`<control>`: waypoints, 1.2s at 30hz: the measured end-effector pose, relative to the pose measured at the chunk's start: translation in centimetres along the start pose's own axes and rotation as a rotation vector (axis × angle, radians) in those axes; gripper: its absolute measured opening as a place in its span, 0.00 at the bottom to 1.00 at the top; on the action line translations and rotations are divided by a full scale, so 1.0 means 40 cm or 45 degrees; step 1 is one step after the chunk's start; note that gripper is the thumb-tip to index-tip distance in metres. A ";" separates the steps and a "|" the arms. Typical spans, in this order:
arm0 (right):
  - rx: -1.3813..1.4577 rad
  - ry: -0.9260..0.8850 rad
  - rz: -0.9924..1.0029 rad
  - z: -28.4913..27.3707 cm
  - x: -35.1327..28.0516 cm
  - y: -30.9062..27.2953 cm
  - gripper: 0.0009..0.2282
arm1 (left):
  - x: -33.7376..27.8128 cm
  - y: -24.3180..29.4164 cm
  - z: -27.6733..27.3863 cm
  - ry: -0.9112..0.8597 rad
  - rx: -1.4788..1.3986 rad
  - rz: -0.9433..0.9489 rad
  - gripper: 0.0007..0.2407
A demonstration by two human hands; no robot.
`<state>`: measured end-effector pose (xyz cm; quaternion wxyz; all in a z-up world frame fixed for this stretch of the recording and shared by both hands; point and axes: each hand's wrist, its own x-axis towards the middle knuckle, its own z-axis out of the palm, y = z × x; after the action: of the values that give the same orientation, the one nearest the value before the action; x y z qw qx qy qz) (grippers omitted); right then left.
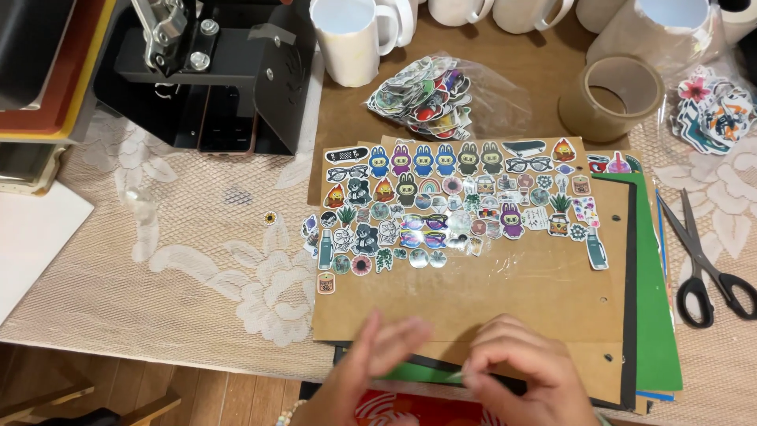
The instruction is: Peeling and placing small stickers onto a board while occasionally using scissors to cut them.
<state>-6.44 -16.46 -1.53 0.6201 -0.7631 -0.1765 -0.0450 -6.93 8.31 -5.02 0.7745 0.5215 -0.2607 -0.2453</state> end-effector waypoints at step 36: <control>-0.774 -0.515 0.955 -0.221 0.300 0.100 0.14 | 0.401 -0.025 -0.131 -0.451 1.660 0.501 0.37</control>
<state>7.40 -23.06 0.19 0.2977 -0.9128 0.0135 0.2794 8.34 1.07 -5.26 0.2798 0.7749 -0.5663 0.0242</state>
